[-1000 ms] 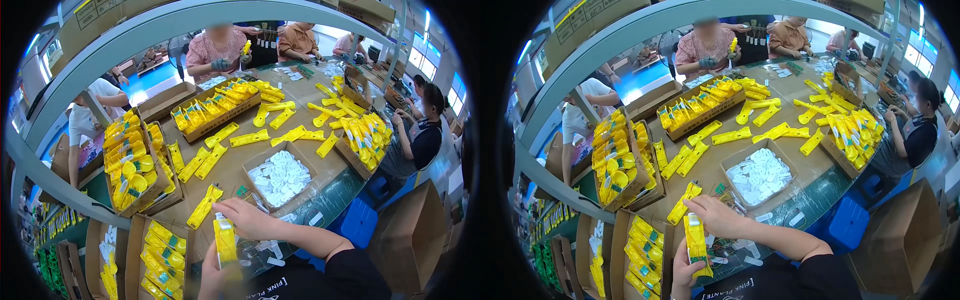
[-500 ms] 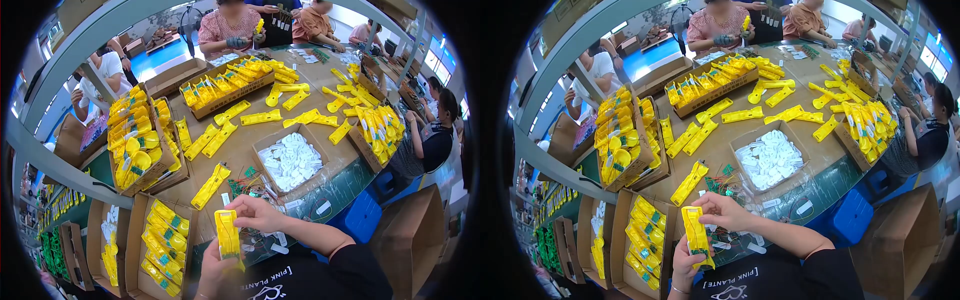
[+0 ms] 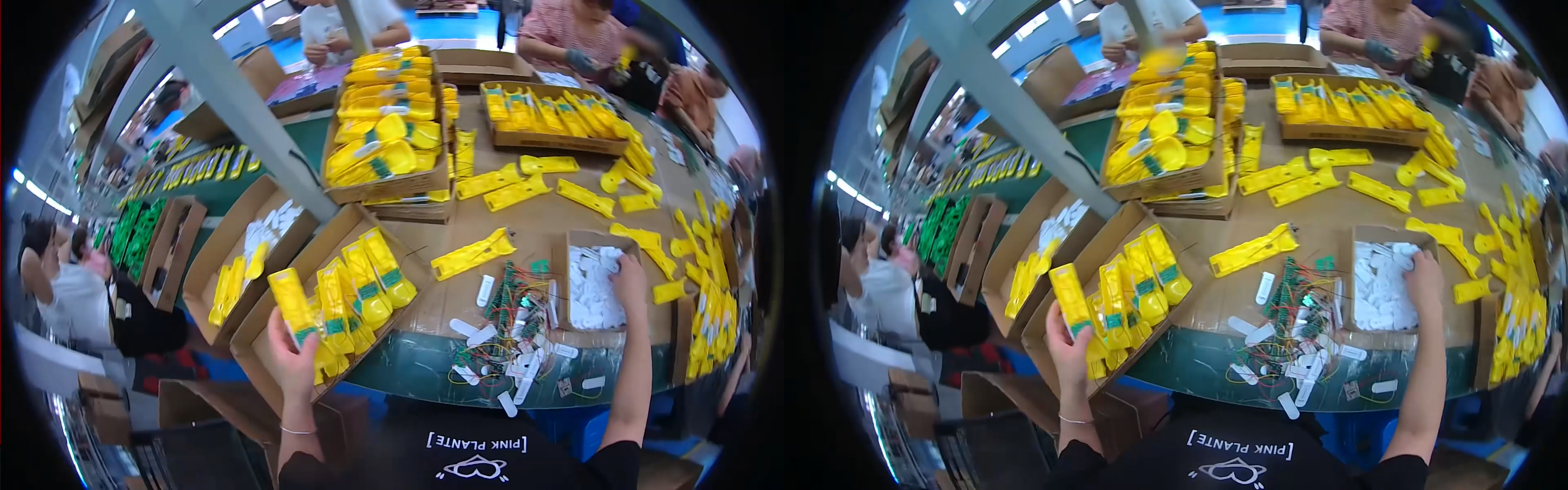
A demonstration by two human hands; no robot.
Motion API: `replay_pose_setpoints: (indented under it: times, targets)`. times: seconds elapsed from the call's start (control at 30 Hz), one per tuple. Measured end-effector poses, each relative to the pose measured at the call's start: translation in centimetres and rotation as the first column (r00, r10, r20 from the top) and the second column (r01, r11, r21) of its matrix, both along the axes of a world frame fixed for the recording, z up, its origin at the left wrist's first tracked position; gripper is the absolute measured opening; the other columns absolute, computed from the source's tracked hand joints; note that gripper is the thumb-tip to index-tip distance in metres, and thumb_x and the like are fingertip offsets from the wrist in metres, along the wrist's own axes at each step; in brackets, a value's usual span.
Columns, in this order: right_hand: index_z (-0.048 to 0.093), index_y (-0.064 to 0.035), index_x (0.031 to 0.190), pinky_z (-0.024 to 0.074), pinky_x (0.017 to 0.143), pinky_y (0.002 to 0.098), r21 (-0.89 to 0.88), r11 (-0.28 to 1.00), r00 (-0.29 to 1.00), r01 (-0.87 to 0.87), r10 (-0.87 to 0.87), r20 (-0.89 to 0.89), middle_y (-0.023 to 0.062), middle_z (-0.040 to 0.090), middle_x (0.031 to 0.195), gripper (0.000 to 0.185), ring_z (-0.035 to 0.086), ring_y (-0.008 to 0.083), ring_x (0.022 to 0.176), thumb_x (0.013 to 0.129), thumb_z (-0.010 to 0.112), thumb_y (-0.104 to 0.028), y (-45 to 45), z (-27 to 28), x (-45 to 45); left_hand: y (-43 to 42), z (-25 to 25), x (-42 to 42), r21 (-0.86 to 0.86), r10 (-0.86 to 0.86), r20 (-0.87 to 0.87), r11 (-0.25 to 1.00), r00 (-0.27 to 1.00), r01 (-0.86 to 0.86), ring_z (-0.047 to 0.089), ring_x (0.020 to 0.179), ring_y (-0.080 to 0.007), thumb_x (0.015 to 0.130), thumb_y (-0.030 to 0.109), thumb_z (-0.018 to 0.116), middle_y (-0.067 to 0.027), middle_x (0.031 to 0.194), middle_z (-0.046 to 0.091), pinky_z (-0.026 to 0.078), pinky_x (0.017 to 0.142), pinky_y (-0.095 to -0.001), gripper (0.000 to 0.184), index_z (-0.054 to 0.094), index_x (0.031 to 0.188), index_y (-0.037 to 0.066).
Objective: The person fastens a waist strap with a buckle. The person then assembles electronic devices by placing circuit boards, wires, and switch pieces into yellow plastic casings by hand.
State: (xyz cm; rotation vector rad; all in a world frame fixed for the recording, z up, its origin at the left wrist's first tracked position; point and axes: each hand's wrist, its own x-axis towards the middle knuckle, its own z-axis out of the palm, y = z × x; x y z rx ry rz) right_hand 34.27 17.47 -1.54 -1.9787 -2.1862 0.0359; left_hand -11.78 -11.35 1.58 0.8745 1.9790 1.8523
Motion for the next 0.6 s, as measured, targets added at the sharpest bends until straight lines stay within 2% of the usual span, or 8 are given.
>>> replay_pose_setpoints:
  times: [0.1, 0.23, 0.3, 0.37, 0.4, 0.47, 0.53, 0.6]
  targets:
    - [0.061, -0.0052, 0.083, 0.0442, 0.073, 0.0405, -0.043, 0.999, 0.998, -0.023, 0.025, 0.051, 0.013, 0.058, 0.085, 0.018, 0.054, 0.0314, 0.088, 0.066, 0.065, -0.01, 0.3, -0.3, -0.1, -3.8, -1.9, -3.9, -0.347, 0.125, -0.112, 0.925, 0.986, -0.157, 0.051, 0.1, -0.0175, 0.072, 0.001, 0.058, -0.0114, 0.116, 0.048, 0.041, 0.085, -0.029, 0.058, 0.035, 0.125, 0.0]
    - [0.063, -0.0029, 0.073, 0.0441, 0.07, 0.0372, 0.12, 0.977, 0.968, -0.175, 0.149, 0.204, 0.0101, 0.06, 0.086, 0.01, 0.056, 0.0276, 0.082, 0.066, 0.066, -0.008, -0.6, 0.9, -0.6, -6.3, -4.6, -5.2, -0.6, 0.016, -0.121, 0.796, 0.993, -0.086, 0.049, 0.101, -0.0177, 0.073, 0.003, 0.059, -0.0137, 0.115, 0.048, 0.038, 0.088, -0.0298, 0.052, 0.04, 0.122, -0.001]
    - [0.063, -0.0032, 0.074, 0.0437, 0.07, 0.037, 0.158, 0.977, 0.987, -0.145, 0.132, 0.089, 0.0098, 0.06, 0.085, 0.01, 0.056, 0.0271, 0.082, 0.066, 0.066, -0.007, -0.6, 1.4, -0.7, -6.3, -5.2, -4.7, -0.644, -0.262, -0.728, 0.579, 0.634, -0.5, 0.049, 0.099, -0.0203, 0.076, 0.01, 0.06, -0.0148, 0.107, 0.052, 0.037, 0.09, -0.0327, 0.046, 0.044, 0.117, -0.002]
    - [0.063, -0.0041, 0.075, 0.0432, 0.07, 0.037, 0.294, 0.937, 0.972, -0.188, 0.221, -0.083, 0.009, 0.06, 0.081, 0.011, 0.055, 0.0266, 0.081, 0.064, 0.065, -0.002, -1.3, 3.2, -1.6, -4.9, -2.8, -3.2, -0.413, -0.07, -0.833, 0.738, 0.549, -0.534, 0.051, 0.098, -0.0209, 0.078, 0.01, 0.057, -0.0147, 0.107, 0.053, 0.038, 0.089, -0.0333, 0.043, 0.044, 0.117, -0.002]
    - [0.063, -0.0046, 0.074, 0.0429, 0.07, 0.0372, 0.386, 0.888, 0.942, -0.249, 0.315, -0.117, 0.0085, 0.059, 0.078, 0.013, 0.055, 0.0266, 0.079, 0.063, 0.065, 0.0, -2.4, 4.8, -3.1, -3.6, -0.8, -1.8, -0.318, 0.031, -0.723, 0.872, 0.69, -0.372, 0.052, 0.098, -0.0212, 0.079, 0.011, 0.056, -0.0147, 0.106, 0.054, 0.039, 0.089, -0.0335, 0.041, 0.044, 0.117, -0.002]
    - [0.063, -0.0063, 0.077, 0.0427, 0.067, 0.0365, 0.583, 0.71, 0.814, -0.395, 0.565, -0.137, 0.0079, 0.059, 0.073, 0.02, 0.055, 0.0278, 0.072, 0.06, 0.064, 0.003, -4.8, 7.0, -7.3, -0.3, 1.8, 1.8, -0.036, -0.152, -0.075, 0.988, 0.986, 0.15, 0.053, 0.097, -0.0218, 0.081, 0.011, 0.054, -0.0146, 0.106, 0.055, 0.041, 0.088, -0.0341, 0.038, 0.045, 0.116, -0.002]
    - [0.063, -0.0084, 0.083, 0.0402, 0.063, 0.0345, 0.634, 0.535, 0.597, -0.558, 0.79, -0.141, 0.0049, 0.056, 0.072, 0.028, 0.053, 0.0244, 0.069, 0.057, 0.06, 0.003, -7.3, 7.0, -11.3, 2.9, 2.5, 5.2, 0.199, -0.592, 0.383, 0.803, 0.709, 0.562, 0.054, 0.097, -0.0224, 0.083, 0.011, 0.052, -0.0145, 0.105, 0.056, 0.042, 0.087, -0.0347, 0.035, 0.045, 0.116, -0.002]
    - [0.062, -0.0072, 0.084, 0.039, 0.061, 0.0346, 0.613, 0.541, 0.523, -0.575, 0.82, -0.233, 0.0027, 0.054, 0.069, 0.028, 0.052, 0.0214, 0.067, 0.057, 0.059, 0.002, -10.5, 7.0, -14.8, 5.8, 0.3, 9.2, 0.169, -0.736, 0.384, 0.649, 0.557, 0.741, 0.057, 0.094, -0.0206, 0.083, 0.004, 0.05, -0.0136, 0.103, 0.058, 0.045, 0.085, -0.0339, 0.035, 0.045, 0.117, -0.002]
